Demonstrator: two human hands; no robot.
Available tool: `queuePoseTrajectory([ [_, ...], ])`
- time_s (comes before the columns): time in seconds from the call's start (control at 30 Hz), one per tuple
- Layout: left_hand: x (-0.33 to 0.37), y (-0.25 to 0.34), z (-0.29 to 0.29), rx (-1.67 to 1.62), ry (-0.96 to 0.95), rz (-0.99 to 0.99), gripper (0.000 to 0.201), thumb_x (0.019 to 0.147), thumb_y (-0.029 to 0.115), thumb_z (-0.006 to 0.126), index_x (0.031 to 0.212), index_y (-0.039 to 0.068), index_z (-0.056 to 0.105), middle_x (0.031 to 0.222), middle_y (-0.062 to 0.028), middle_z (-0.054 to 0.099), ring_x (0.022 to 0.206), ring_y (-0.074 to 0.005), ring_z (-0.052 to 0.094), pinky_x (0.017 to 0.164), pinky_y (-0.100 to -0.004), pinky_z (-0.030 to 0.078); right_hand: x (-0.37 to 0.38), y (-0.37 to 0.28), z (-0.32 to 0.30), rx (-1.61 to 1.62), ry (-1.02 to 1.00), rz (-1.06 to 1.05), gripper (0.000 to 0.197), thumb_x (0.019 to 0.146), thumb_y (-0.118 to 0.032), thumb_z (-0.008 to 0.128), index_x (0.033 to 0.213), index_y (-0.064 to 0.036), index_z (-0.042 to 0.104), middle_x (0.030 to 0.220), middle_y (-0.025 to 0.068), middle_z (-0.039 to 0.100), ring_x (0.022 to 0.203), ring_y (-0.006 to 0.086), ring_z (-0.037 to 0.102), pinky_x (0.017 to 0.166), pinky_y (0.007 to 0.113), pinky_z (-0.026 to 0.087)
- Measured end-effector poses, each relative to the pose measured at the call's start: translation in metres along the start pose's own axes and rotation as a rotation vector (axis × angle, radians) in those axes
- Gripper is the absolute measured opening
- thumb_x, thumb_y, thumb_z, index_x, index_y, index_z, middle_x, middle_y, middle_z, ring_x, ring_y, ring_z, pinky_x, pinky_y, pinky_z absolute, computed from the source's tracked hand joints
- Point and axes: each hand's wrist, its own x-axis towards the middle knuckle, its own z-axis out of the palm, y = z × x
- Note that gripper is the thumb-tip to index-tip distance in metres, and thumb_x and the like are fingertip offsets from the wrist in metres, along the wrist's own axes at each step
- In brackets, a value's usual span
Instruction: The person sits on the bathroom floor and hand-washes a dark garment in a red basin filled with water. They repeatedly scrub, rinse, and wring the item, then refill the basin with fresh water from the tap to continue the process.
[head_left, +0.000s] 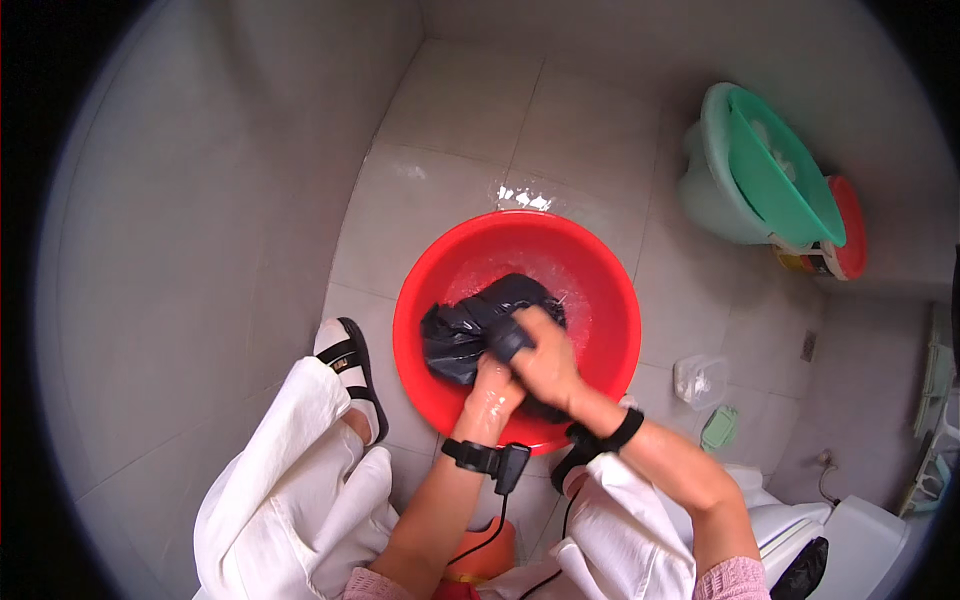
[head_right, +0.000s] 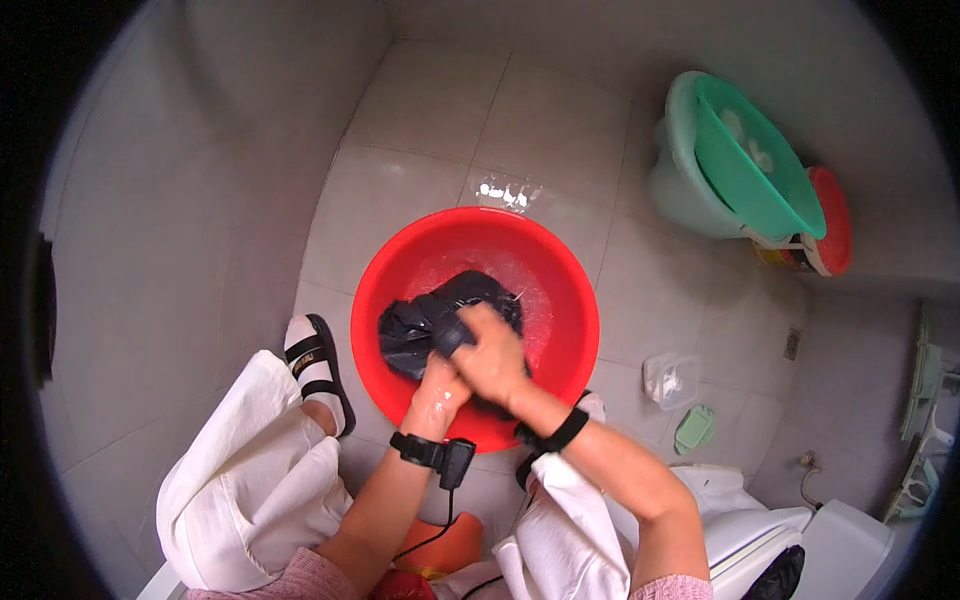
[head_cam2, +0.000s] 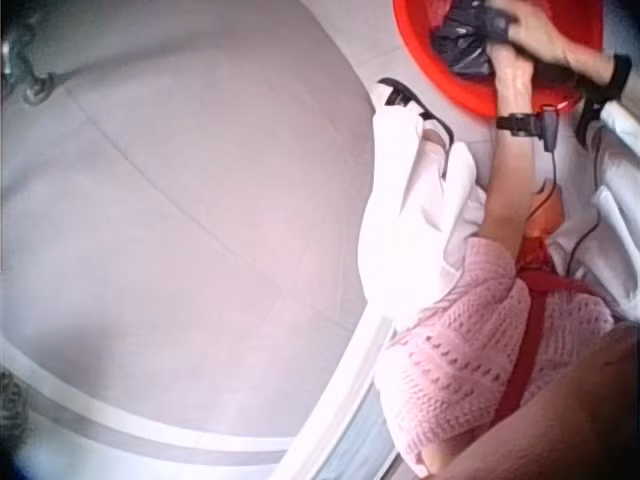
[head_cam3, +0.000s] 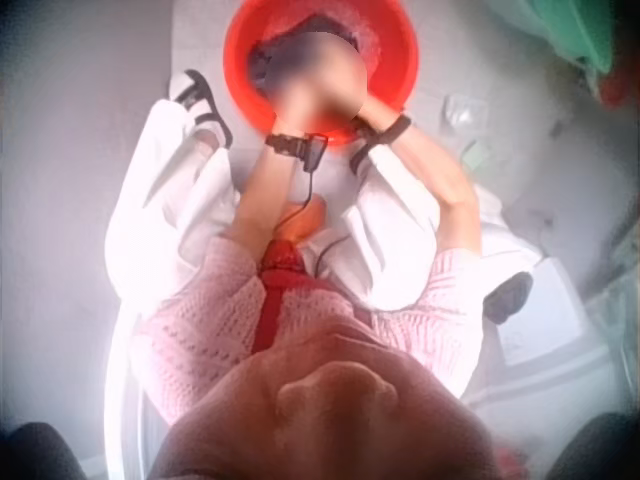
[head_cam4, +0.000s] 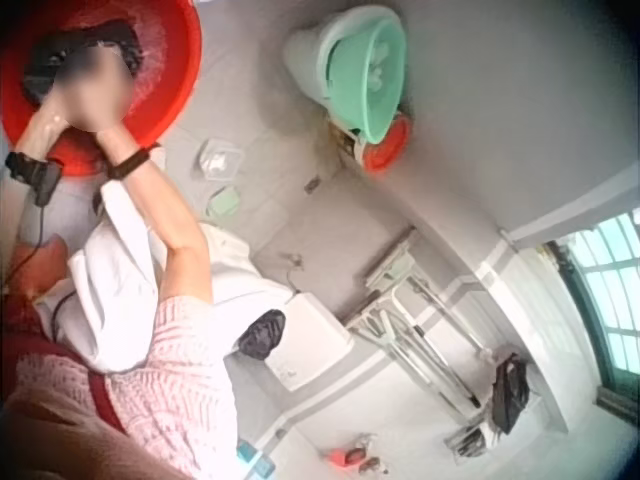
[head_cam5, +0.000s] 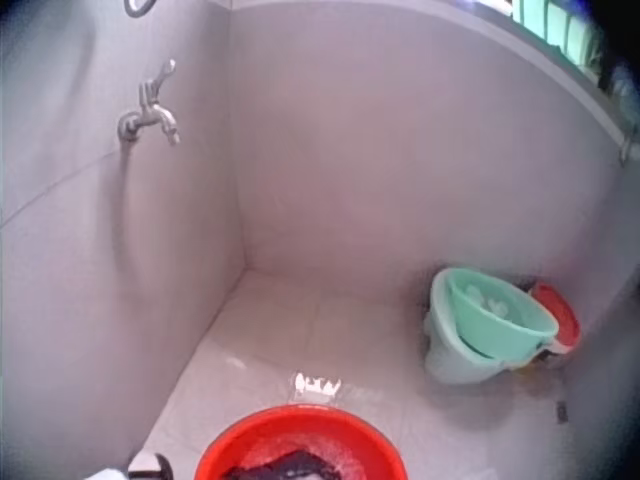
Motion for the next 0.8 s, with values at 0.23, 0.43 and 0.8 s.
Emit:
queuePoseTrajectory([
  [0.23,-0.027,0.022,0.08,0.303,0.147,0.184,0.025,0.101,0.029,0.059,0.113,0.007,0.064,0.111,-0.0054,0.067,0.105,-0.0201,0.063,0.095,-0.0378,0.05,0.004,0.05,-0.038,0.001,0.02,0.437,0.042,0.087,-0.029,0.062,0.118,-0.0015,0.063,0.112,0.0255,0.066,0.107,0.0413,0.065,0.092,0.046,0.051],
  [0.43,0.005,0.02,0.053,0.003,-0.105,-0.141,0.064,0.095,0.069,0.049,0.114,0.009,0.059,0.12,-0.0069,0.063,0.115,-0.0228,0.055,0.103,-0.0385,0.04,0.001,0.041,-0.049,-0.718,-0.087,0.131,0.067,0.094,-0.04,0.059,0.153,-0.0183,0.036,0.162,0.0192,0.025,0.142,0.0474,0.035,0.112,0.051,0.04],
  [0.8,-0.009,0.014,0.022,-0.016,0.648,0.246,0.081,0.095,0.047,0.063,0.151,-0.001,0.033,0.156,-0.0143,0.037,0.148,-0.0324,0.029,0.12,-0.0451,0.029,0.059,0.11,-0.007,-1.184,-0.329,-0.168,0.063,0.093,-0.051,0.059,0.152,-0.0327,0.044,0.161,0.0075,0.033,0.147,0.0327,0.03,0.111,0.058,0.035],
])
